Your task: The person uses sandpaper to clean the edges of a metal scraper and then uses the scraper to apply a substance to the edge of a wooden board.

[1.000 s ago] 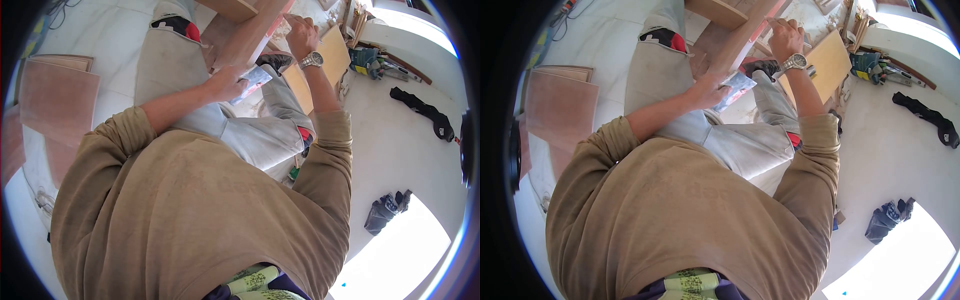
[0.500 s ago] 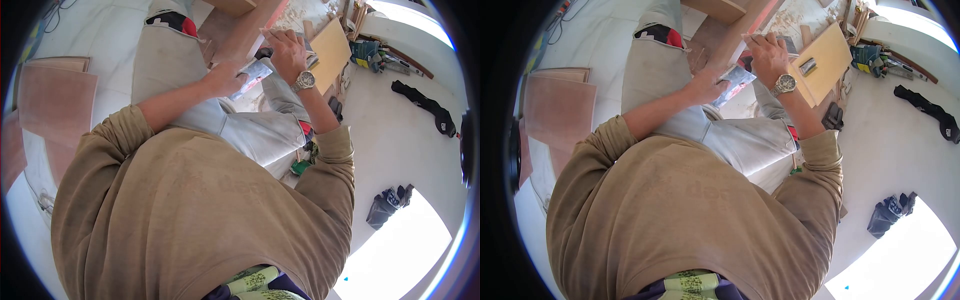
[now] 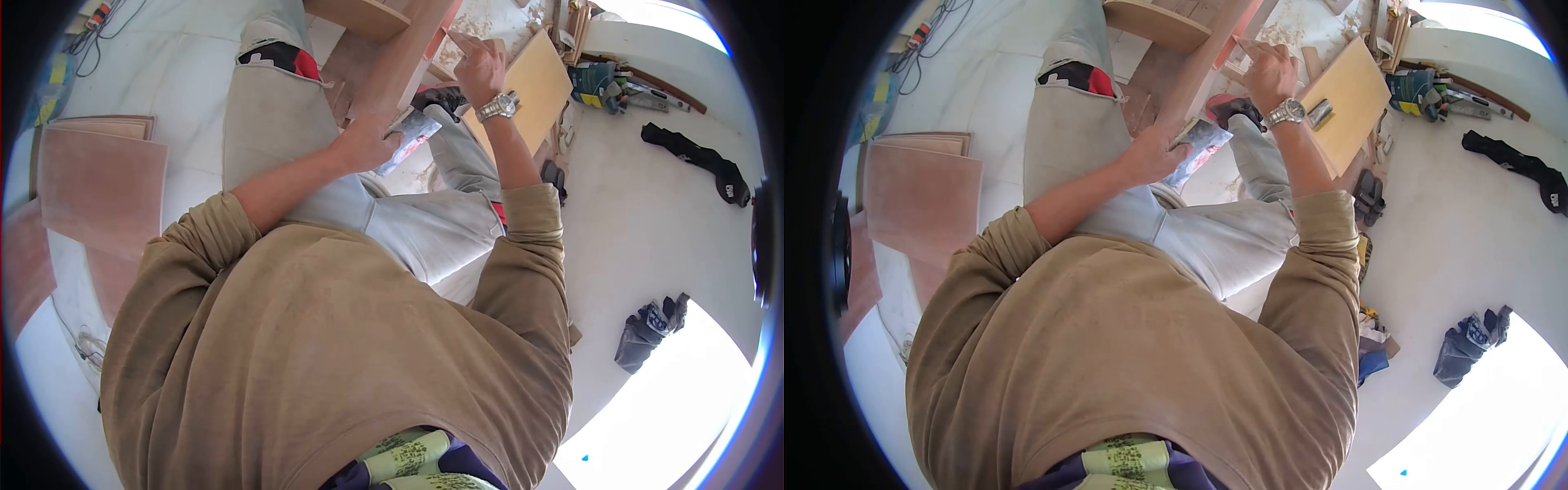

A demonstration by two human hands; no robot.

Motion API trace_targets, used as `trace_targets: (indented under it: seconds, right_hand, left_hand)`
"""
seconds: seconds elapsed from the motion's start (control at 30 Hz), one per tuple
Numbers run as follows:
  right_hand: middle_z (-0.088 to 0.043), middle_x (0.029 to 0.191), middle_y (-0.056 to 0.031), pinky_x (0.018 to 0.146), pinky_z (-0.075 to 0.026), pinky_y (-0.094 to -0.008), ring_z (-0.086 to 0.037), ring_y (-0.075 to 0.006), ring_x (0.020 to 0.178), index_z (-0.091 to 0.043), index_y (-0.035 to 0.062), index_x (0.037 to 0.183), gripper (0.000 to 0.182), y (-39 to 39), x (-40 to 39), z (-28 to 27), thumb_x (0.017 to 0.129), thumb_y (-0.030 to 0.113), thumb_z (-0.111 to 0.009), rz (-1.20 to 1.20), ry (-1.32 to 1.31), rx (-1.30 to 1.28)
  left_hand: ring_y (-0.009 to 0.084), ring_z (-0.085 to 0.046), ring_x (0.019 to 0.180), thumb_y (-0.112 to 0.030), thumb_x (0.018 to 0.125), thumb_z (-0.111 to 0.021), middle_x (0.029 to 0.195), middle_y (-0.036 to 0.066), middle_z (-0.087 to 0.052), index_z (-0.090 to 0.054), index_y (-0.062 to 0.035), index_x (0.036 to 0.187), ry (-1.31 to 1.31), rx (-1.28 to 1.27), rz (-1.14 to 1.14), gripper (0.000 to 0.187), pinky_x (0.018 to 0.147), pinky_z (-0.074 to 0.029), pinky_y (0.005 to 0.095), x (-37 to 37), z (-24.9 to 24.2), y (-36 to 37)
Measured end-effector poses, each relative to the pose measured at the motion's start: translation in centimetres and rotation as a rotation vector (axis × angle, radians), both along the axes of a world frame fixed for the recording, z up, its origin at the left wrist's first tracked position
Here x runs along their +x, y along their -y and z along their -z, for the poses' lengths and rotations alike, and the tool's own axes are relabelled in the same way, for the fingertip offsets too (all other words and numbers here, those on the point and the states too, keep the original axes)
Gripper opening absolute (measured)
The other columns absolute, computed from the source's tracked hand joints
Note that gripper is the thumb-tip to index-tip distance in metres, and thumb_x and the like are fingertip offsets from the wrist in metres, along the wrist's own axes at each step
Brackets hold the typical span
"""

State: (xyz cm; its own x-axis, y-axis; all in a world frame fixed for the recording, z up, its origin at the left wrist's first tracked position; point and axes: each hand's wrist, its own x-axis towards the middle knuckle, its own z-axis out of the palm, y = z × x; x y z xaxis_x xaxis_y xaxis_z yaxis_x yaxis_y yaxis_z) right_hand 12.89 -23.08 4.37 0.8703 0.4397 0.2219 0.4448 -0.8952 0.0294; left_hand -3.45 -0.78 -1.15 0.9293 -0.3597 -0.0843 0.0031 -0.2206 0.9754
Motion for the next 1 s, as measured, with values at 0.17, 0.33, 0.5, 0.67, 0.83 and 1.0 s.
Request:
trace_targets:
  seconds: [0.17,0.33,0.5,0.67,0.83,1.0]
  right_hand:
    - [-0.077,0.113,0.0024,0.091,-0.047,-0.0384,-0.064,-0.0203,0.104,-0.078,0.0253,0.124,0.051,-2.5,-6.5,-1.8,0.079,0.005,-0.066,-0.130,-0.014,0.057]
    - [-0.077,0.110,-0.0047,0.090,-0.051,-0.0427,-0.066,-0.0287,0.099,-0.078,0.0184,0.123,0.050,-0.8,-4.6,-0.7,0.078,0.000,-0.062,0.001,-0.024,0.257]
    - [-0.076,0.114,-0.0115,0.093,-0.057,-0.0414,-0.068,-0.0324,0.101,-0.076,0.0156,0.128,0.050,-0.3,-1.0,1.5,0.085,-0.005,-0.059,0.055,0.076,0.392]
    - [-0.076,0.112,-0.0080,0.095,-0.055,-0.0409,-0.064,-0.0315,0.102,-0.074,0.0158,0.131,0.061,-0.4,-3.8,3.9,0.073,-0.002,-0.065,-0.011,0.074,0.459]
    - [-0.075,0.115,-0.0058,0.094,-0.054,-0.0394,-0.064,-0.0287,0.102,-0.073,0.0177,0.133,0.067,0.5,-7.9,3.2,0.068,0.000,-0.069,-0.034,0.036,0.330]
    - [-0.074,0.120,-0.0047,0.094,-0.052,-0.0411,-0.064,-0.0270,0.104,-0.070,0.0158,0.137,0.063,-0.3,-5.9,3.4,0.076,0.000,-0.066,-0.103,0.158,0.382]
  left_hand:
    - [0.0463,-0.069,0.101,-0.021,0.096,-0.068,0.109,0.030,-0.071,-0.062,-0.0004,0.134,-0.084,0.080,0.020,0.044,0.090,-0.053,0.0471,0.0,-0.3,0.0]
    - [0.0432,-0.071,0.100,-0.021,0.096,-0.067,0.109,0.028,-0.073,-0.061,-0.0008,0.136,-0.016,0.061,0.050,0.045,0.089,-0.054,0.0461,0.2,-0.3,-0.3]
    - [0.0393,-0.072,0.102,-0.018,0.096,-0.066,0.110,0.024,-0.074,-0.061,-0.0019,0.137,0.009,0.052,0.065,0.045,0.091,-0.054,0.0435,0.2,-0.4,-0.3]
    - [0.0311,-0.074,0.104,-0.013,0.097,-0.065,0.112,0.020,-0.076,-0.060,-0.0032,0.141,-0.026,-0.009,0.066,0.045,0.093,-0.055,0.0398,0.1,-0.9,-0.2]
    - [0.0252,-0.073,0.103,-0.011,0.098,-0.064,0.114,0.017,-0.076,-0.060,-0.0048,0.143,-0.018,0.043,0.069,0.046,0.094,-0.055,0.0375,0.1,0.2,-0.1]
    - [0.0247,-0.074,0.103,-0.011,0.097,-0.064,0.115,0.017,-0.076,-0.060,-0.0052,0.144,-0.028,0.070,0.081,0.047,0.094,-0.055,0.0372,0.1,0.1,-0.1]
